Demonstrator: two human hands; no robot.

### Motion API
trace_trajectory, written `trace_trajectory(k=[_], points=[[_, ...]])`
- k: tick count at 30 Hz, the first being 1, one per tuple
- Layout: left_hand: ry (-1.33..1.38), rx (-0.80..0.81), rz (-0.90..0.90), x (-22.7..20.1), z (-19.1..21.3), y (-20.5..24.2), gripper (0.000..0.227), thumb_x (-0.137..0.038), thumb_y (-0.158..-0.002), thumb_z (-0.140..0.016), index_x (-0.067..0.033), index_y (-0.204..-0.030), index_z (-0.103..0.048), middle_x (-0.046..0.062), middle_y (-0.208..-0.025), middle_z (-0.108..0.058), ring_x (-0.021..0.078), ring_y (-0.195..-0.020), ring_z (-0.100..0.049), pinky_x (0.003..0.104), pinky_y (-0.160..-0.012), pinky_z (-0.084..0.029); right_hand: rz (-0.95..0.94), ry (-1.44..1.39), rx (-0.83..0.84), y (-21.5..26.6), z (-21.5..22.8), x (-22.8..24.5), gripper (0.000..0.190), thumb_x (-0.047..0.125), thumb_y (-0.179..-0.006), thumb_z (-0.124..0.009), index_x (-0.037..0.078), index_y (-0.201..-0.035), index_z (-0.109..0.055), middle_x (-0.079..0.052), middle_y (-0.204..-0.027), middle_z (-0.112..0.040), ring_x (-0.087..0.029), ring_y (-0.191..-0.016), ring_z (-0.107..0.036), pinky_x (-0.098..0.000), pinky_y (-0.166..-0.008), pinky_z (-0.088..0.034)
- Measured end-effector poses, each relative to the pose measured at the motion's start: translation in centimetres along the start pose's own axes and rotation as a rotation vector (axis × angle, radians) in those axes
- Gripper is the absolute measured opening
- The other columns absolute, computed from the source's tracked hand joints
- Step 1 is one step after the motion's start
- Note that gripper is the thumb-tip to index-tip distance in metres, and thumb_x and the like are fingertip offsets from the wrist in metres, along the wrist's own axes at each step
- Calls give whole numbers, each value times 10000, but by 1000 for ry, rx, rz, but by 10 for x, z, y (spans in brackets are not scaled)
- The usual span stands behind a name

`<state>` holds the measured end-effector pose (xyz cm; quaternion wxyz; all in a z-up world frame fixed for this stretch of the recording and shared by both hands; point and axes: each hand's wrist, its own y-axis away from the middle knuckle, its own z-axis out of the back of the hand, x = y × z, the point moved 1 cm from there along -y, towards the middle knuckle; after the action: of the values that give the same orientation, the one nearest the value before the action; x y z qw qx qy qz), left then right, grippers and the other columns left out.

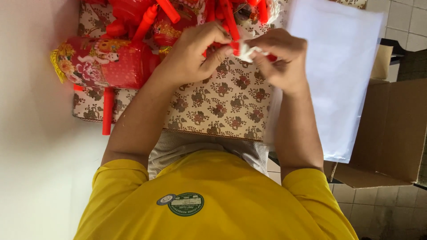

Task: Assembling red plastic lantern parts by wrapping white material around the ends of tubes.

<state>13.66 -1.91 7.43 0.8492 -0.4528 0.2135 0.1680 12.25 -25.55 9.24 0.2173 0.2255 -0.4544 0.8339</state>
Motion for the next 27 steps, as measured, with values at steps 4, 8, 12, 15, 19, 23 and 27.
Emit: trace_trajectory(k=[4,8,12,15,19,23,27], points=[[-67,-116,7,-14,9,-3,167,-85,-1100,-583,58,-1028,-536,197,-937,-642,303,-808,-660,389,-676,-540,-13,141,-87,5,9,1,104,10,-1037,-732,-82,-1072,-765,-214,-945,-756,-316,-807,-687,-431,-744,-554],[-96,-117,-38,2,-8,3,187,-111,-1116,-552,21,-984,-534,139,-805,-606,213,-623,-573,317,-498,-459,193,301,-101,0,-11,-1,135,123,-1021,-718,-2,-1047,-760,-124,-925,-734,-246,-806,-646,-449,-863,-470],[-64,-207,14,1,-6,5,256,-146,-1133,-532,10,-931,-542,83,-732,-574,145,-537,-488,272,-412,-380,130,289,-138,9,6,-8,129,80,-1028,-719,-37,-1063,-761,-154,-957,-735,-276,-870,-654,-439,-844,-500],[0,-257,86,-7,-3,2,256,-139,-1116,-569,-4,-904,-527,83,-722,-590,129,-513,-463,272,-403,-341,43,201,-274,6,12,-2,167,86,-1053,-703,-71,-1103,-727,-198,-1023,-708,-323,-940,-661,-443,-837,-539],[163,-122,65,-14,-7,1,306,-63,-931,-859,36,-995,-576,240,-987,-708,301,-875,-749,353,-711,-643,-188,-354,-737,11,-10,-14,244,280,-1066,-641,51,-982,-661,-1,-825,-537,-114,-761,-426,-309,-707,-340],[227,-117,130,-25,-10,-3,242,-34,-988,-765,10,-948,-531,228,-1014,-741,281,-875,-794,285,-626,-610,-227,-769,-971,23,-18,-27,256,236,-1075,-656,32,-1218,-711,-109,-1157,-741,-192,-1079,-679,-348,-964,-552],[144,-247,88,-20,-22,-1,158,-117,-1058,-652,-31,-1029,-523,120,-885,-722,127,-591,-591,235,-451,-402,-302,-503,-866,19,-27,-17,93,162,-1011,-649,123,-927,-643,-26,-840,-623,-141,-762,-535,-322,-704,-438]])
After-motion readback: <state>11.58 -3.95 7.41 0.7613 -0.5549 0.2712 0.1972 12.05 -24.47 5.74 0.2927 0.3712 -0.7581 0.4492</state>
